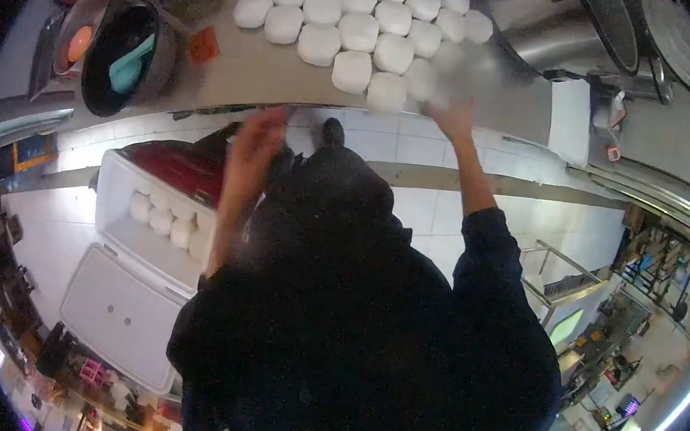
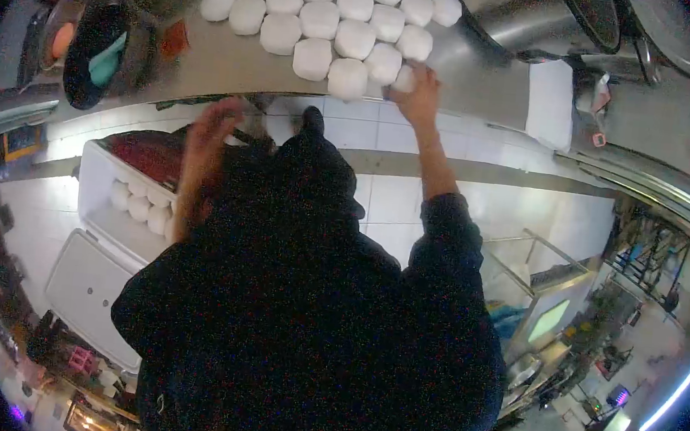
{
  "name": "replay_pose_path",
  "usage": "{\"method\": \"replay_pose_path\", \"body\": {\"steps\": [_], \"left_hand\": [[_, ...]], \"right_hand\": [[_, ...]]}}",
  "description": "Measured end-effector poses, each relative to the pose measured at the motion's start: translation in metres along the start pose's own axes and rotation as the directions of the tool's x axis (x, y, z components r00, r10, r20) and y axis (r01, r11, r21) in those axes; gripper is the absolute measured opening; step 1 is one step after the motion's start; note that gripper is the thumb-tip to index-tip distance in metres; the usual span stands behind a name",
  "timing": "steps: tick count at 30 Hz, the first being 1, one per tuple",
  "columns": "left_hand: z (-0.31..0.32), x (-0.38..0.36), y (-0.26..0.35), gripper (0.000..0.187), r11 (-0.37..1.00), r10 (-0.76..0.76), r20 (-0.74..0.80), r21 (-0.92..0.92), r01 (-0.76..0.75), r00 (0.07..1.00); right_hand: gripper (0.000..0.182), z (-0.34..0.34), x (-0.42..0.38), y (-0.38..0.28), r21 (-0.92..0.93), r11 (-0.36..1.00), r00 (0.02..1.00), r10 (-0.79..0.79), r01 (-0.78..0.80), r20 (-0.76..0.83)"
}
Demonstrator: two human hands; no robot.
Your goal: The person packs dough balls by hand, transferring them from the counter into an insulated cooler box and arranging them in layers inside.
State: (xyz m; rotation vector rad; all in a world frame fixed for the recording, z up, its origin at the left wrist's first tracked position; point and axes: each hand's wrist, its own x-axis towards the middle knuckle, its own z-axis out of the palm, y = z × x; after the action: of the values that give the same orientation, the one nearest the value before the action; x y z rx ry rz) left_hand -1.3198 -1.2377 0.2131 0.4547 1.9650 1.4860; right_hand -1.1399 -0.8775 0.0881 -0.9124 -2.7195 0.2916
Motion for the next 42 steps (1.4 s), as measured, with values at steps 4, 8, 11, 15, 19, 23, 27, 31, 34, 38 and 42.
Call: {"method": "replay_pose_path", "body": {"steps": [4,8,11,15,19,23,27,31,34,38,42], "left_hand": [[0.074,0.056,-0.016,0.048,0.974,-0.139,0.415,-0.106,0.199,0.899],[0.114,0.074,0.029,0.053,0.726,-0.356,0.351,-0.479,0.493,0.866],[0.091,0.09,0.018,0.055,0.677,-0.23,0.454,-0.561,0.476,0.861],[0.066,0.095,0.035,0.054,0.602,-0.225,0.43,-0.644,0.472,0.874],[0.088,0.104,0.032,0.055,0.641,-0.325,0.276,-0.639,0.425,0.905],[0.121,0.114,0.035,0.058,0.682,-0.311,0.194,-0.636,0.36,0.93],[0.145,0.119,0.033,0.054,0.759,-0.212,0.23,-0.574,0.308,0.95],[0.137,0.121,0.034,0.055,0.737,-0.233,0.23,-0.592,0.326,0.945],[0.102,0.113,0.016,0.063,0.569,-0.238,0.297,-0.729,0.38,0.925],[0.07,0.08,0.024,0.066,0.505,-0.275,0.126,-0.825,0.255,0.953],[0.02,0.031,0.004,0.069,0.589,-0.344,-0.103,-0.798,0.129,0.933]], "right_hand": [[0.068,-0.02,0.014,0.017,0.454,0.837,0.952,0.271,-0.305,0.141],[0.065,-0.093,0.022,-0.075,0.787,0.437,0.9,0.246,-0.435,0.361],[0.083,-0.034,0.075,-0.007,0.792,0.367,0.844,0.43,-0.488,0.321],[0.082,0.001,0.124,0.028,0.746,0.253,0.676,0.655,-0.617,0.337],[0.081,-0.009,0.105,0.017,0.842,0.029,0.639,0.666,-0.539,0.386],[0.073,-0.076,0.072,-0.075,0.81,-0.046,0.726,0.417,-0.584,0.547],[0.058,-0.091,0.058,-0.142,0.772,0.231,0.806,0.145,-0.592,0.574],[0.052,-0.029,0.072,-0.06,0.753,0.391,0.838,0.108,-0.53,0.534],[0.075,0.022,0.163,0.058,0.671,0.294,0.691,0.562,-0.681,0.455],[0.075,0.023,0.225,0.085,0.703,0.174,0.567,0.734,-0.689,0.374],[0.056,0.005,0.198,0.069,0.852,-0.025,0.683,0.585,-0.523,0.437]]}}
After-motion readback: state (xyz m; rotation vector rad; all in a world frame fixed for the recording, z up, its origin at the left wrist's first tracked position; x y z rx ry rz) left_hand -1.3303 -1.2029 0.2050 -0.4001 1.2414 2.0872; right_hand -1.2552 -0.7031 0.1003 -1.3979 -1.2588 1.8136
